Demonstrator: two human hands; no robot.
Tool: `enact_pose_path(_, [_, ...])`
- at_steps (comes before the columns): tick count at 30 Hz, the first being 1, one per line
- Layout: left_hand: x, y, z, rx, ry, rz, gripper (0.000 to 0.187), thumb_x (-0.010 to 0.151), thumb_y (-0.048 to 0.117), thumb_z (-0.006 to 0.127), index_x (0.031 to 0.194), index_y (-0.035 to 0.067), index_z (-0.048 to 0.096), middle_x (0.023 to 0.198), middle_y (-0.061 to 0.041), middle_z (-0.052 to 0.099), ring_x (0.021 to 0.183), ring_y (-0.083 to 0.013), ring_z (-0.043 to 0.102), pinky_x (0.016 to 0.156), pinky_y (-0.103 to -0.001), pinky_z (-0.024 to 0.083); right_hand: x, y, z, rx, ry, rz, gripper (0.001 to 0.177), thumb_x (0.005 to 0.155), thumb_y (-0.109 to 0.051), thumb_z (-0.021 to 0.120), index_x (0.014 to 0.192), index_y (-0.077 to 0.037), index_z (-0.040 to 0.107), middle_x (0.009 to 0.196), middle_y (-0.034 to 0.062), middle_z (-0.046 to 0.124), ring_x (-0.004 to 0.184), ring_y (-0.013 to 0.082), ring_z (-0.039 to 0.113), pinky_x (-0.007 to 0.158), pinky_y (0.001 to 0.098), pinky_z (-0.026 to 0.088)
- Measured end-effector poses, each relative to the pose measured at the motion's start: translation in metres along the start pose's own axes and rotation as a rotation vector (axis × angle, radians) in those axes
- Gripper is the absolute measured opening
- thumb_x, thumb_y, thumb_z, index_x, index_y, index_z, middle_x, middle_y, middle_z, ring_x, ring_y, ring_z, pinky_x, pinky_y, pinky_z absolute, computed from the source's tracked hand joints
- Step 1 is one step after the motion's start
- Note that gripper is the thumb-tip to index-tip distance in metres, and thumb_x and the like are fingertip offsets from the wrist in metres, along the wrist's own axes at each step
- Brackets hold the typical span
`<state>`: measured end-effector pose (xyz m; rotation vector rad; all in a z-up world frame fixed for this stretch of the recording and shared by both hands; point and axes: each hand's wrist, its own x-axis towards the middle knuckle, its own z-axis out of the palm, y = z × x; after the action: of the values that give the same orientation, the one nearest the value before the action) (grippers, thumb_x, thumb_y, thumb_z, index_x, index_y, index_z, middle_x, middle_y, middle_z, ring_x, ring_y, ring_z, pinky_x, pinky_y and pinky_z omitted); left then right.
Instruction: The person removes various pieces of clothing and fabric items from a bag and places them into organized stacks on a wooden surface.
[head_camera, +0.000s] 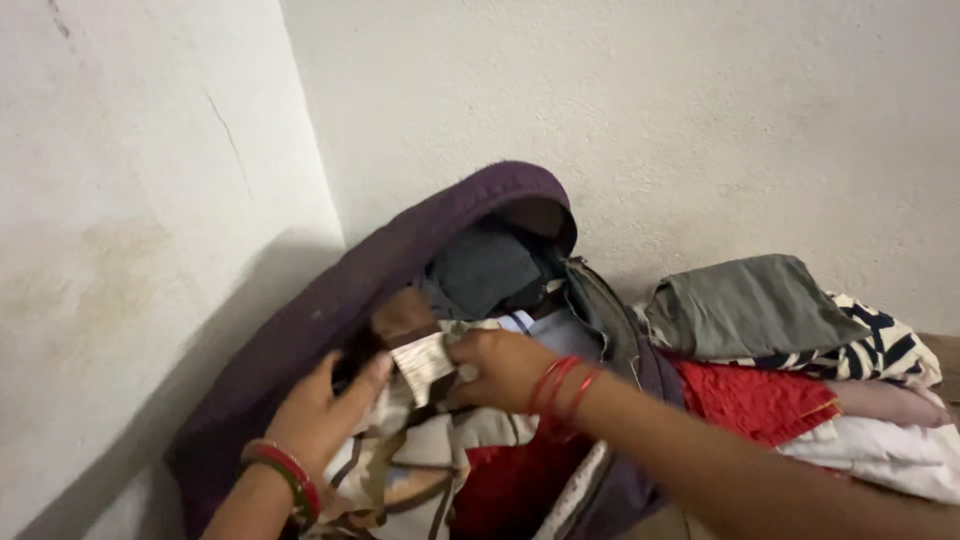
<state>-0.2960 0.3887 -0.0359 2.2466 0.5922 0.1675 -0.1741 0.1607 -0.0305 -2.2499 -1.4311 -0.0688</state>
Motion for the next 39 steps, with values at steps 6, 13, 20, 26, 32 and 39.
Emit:
enact_pose_path(6, [0.002,0.021,0.003,-0.351,0.07,-0.075,0.101,0.086,0.077,0.05,0.148,-0.002,0.059,0.147,-0.024,0.061,0.141,-0.0352,0.055,0.117,-0.043,0.04,-0.021,0.001,-0.095,-0.259,-0.489,0.293,0.056,0.07,-0.048,0.082,0.112,-0.012,0.074,0.111,0.0156,0.076,0.103,0.0314,0.071,0.088,0.0427,0.055])
enact_pose_path(13, [0.018,0.017,0.038,0.059,-0.04,0.045,0.114,0.085,0.072,0.066,0.161,0.0,0.02,0.152,-0.026,0.046,0.142,-0.0377,0.045,0.118,-0.04,0.036,-0.04,0.009,-0.095,-0.132,0.026,0.435,0.092,0.07,-0.049,0.086,0.145,-0.012,0.047,0.14,0.0168,0.055,0.12,0.0335,0.06,0.101,0.0424,0.05])
enact_pose_path(20, [-0.008,0.026,0.032,0.34,-0.364,-0.084,0.108,0.076,0.061,0.079,0.16,0.017,0.029,0.155,-0.018,0.05,0.143,-0.0294,0.053,0.119,-0.038,0.044,-0.074,-0.016,-0.03,-0.135,-0.124,0.15,0.121,0.061,-0.045,0.095,0.153,-0.006,0.026,0.147,0.0275,0.044,0.132,0.0445,0.045,0.103,0.0498,0.041])
enact_pose_path(26, [-0.013,0.011,0.041,0.303,-0.482,-0.051,0.114,0.069,0.055,0.086,0.161,0.023,0.026,0.149,-0.018,0.054,0.141,-0.0285,0.054,0.117,-0.037,0.046,-0.092,0.007,-0.03,0.064,-0.135,0.326,0.118,0.065,-0.043,0.086,0.16,-0.012,0.024,0.148,0.0225,0.05,0.135,0.0374,0.053,0.111,0.0413,0.046])
enact_pose_path(32, [-0.003,0.02,0.05,0.366,-0.225,0.422,0.063,0.077,0.042,0.082,0.13,0.012,0.065,0.142,-0.016,0.062,0.128,-0.0289,0.062,0.108,-0.039,0.048,-0.099,0.002,-0.053,-0.002,-0.011,0.27,0.114,0.065,-0.04,0.09,0.157,-0.013,0.029,0.142,0.0204,0.053,0.131,0.0362,0.053,0.108,0.041,0.044])
enact_pose_path(39, [-0.052,0.133,0.009,0.259,0.014,1.125,0.025,0.077,0.014,0.069,0.1,0.011,0.077,0.094,-0.005,0.072,0.095,-0.0292,0.067,0.081,-0.045,0.051,-0.072,-0.027,-0.101,0.171,-0.014,0.083,0.054,0.073,-0.036,0.084,0.119,-0.01,0.074,0.1,0.0101,0.08,0.091,0.022,0.079,0.081,0.0345,0.06])
